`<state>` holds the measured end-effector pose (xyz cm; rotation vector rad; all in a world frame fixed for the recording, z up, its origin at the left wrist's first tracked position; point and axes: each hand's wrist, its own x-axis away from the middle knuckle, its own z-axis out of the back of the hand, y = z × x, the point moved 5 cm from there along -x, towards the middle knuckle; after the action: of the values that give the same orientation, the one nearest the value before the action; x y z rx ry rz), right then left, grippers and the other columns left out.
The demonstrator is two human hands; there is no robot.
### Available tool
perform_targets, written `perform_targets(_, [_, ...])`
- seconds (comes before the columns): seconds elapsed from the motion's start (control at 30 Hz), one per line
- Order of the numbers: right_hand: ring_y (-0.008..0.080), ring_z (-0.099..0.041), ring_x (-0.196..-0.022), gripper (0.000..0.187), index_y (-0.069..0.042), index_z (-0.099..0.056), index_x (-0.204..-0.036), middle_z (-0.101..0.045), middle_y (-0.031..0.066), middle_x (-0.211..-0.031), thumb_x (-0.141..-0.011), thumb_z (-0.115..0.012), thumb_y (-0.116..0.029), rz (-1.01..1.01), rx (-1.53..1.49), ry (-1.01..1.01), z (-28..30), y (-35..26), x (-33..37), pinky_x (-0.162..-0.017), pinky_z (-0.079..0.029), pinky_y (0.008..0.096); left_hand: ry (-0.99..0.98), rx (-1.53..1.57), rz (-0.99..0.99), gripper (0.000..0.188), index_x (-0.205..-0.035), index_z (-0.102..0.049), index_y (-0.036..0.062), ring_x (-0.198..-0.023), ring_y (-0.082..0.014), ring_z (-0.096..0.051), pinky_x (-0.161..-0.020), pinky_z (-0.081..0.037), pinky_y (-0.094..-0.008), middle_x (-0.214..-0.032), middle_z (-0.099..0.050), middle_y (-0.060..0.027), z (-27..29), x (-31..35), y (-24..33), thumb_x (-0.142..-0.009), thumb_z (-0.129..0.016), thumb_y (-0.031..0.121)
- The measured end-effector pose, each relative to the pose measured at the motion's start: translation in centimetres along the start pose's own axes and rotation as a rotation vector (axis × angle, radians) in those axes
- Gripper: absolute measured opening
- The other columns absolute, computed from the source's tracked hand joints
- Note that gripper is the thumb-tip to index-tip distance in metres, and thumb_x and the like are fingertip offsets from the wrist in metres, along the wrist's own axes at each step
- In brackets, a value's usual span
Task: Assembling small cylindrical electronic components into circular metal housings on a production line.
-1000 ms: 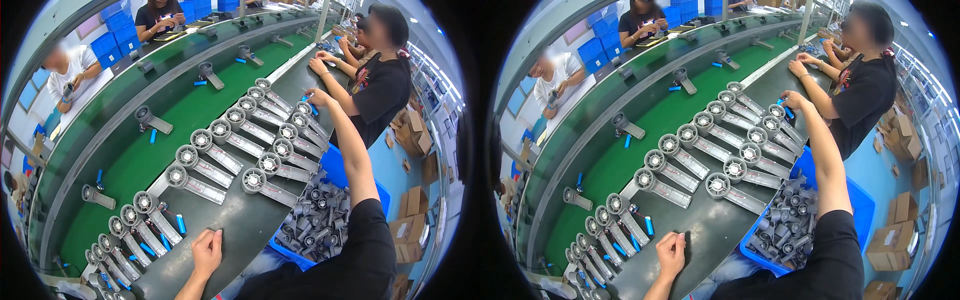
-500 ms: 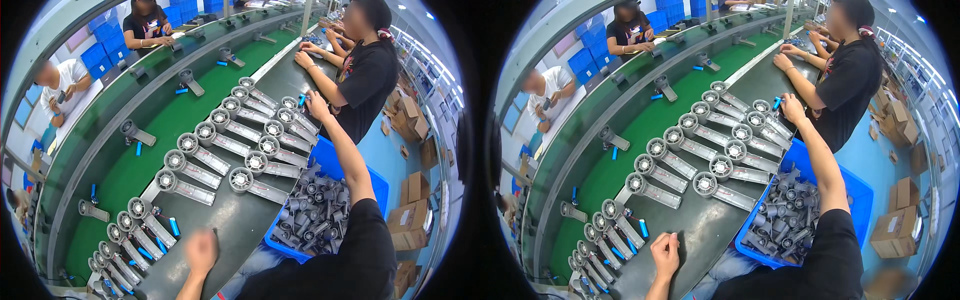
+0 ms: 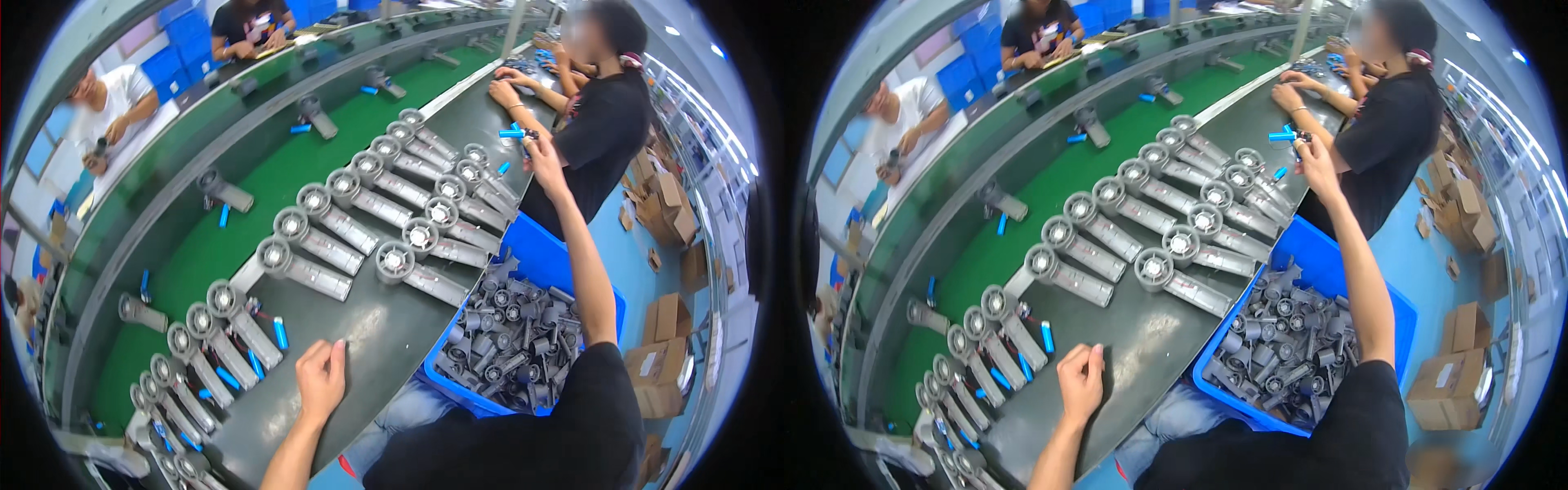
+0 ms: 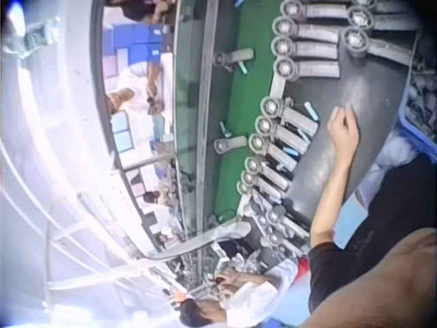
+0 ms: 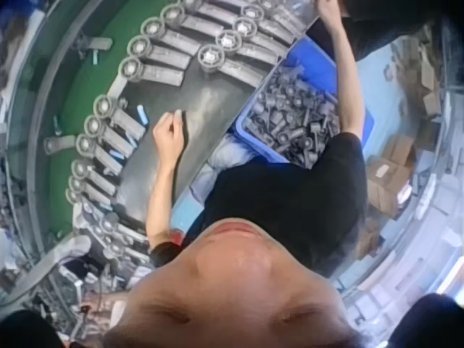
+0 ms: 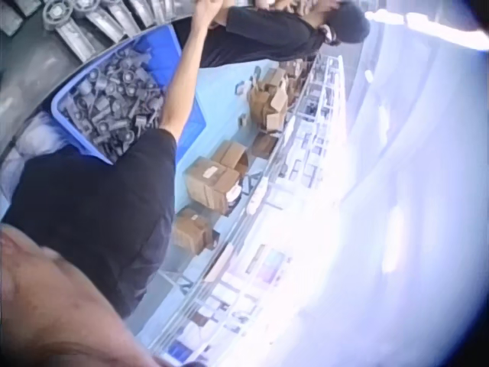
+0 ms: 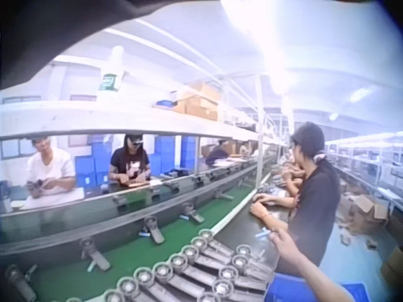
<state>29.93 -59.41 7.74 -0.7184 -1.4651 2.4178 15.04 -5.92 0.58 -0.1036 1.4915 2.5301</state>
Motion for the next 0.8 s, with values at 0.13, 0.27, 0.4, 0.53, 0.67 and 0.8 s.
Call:
perform_targets(0.13, [0.0025,-0.047,-0.065,0.024,-0.004,-0.060,-0.117,-0.050,-0.0056,-0.079,-0.102,-0.055,-0.021,0.096,0.142,-0.280,-4.5,-9.9,10.1,-0.056,-0.038,0.0208,-0.007,0.036,-0.061,0.035,-0.066,-0.056,-0.0043,-0.054,-0.0183,-0.044,-0.052,-0.034,-0.0326,-0.062,-0.050,-0.0108,-0.2,-0.2,-0.1,-0.097,-0.061,0.011])
perform_targets(0.27, [0.0087,-0.053,-0.073,0.025,-0.005,-0.060,-0.120,-0.059,0.0004,-0.087,-0.097,-0.058,-0.016,0.149,0.192,-0.531,-12.4,-14.6,22.1,-0.065,-0.046,0.0271,-0.019,0.116,-0.082,0.034,-0.066,-0.056,-0.0041,-0.055,-0.0169,-0.043,-0.052,-0.033,-0.0316,-0.063,-0.051,-0.0097,-0.3,0.3,0.5,-0.096,-0.062,0.010])
perform_targets(0.4, [0.0273,-0.068,-0.078,0.039,-0.008,-0.062,-0.124,-0.066,0.0117,-0.100,-0.090,-0.070,-0.025,0.281,0.355,-0.715,-18.0,-14.4,27.8,-0.068,-0.053,0.0368,0.016,0.168,-0.032,0.014,-0.086,-0.063,-0.0020,-0.054,-0.0229,-0.044,-0.053,-0.037,-0.0325,-0.071,-0.053,-0.0109,0.0,0.9,0.4,-0.092,-0.067,0.010])
perform_targets(0.53, [0.0165,-0.061,-0.064,0.034,-0.004,-0.069,-0.116,-0.068,0.0092,-0.092,-0.089,-0.070,-0.024,0.329,0.240,-0.508,-14.9,-13.9,22.0,-0.065,-0.051,0.0325,0.017,0.030,-0.112,0.014,-0.101,-0.067,-0.0007,-0.055,-0.0136,-0.044,-0.052,-0.037,-0.0275,-0.080,-0.058,-0.0076,0.3,1.5,1.1,-0.090,-0.069,0.008])
perform_targets(0.67, [0.0273,-0.071,-0.091,0.029,0.001,-0.071,-0.112,-0.074,0.0184,-0.097,-0.090,-0.061,-0.016,0.263,0.610,0.129,-5.5,-4.2,5.0,-0.083,-0.053,0.0383,-0.003,-0.007,-0.177,0.018,-0.103,-0.067,0.0000,-0.055,-0.0138,-0.045,-0.052,-0.039,-0.0287,-0.082,-0.059,-0.0077,-0.2,1.2,1.4,-0.087,-0.072,0.006])
perform_targets(0.8, [0.0312,-0.070,-0.103,0.032,0.002,-0.070,-0.111,-0.073,0.0204,-0.105,-0.088,-0.065,-0.019,0.278,0.709,-0.232,-3.2,6.3,-2.2,-0.092,-0.051,0.0388,0.022,-0.026,-0.177,0.017,-0.102,-0.066,0.0000,-0.059,-0.0152,-0.053,-0.054,-0.043,-0.0289,-0.085,-0.060,-0.0092,0.8,-0.4,1.8,-0.087,-0.071,0.006])
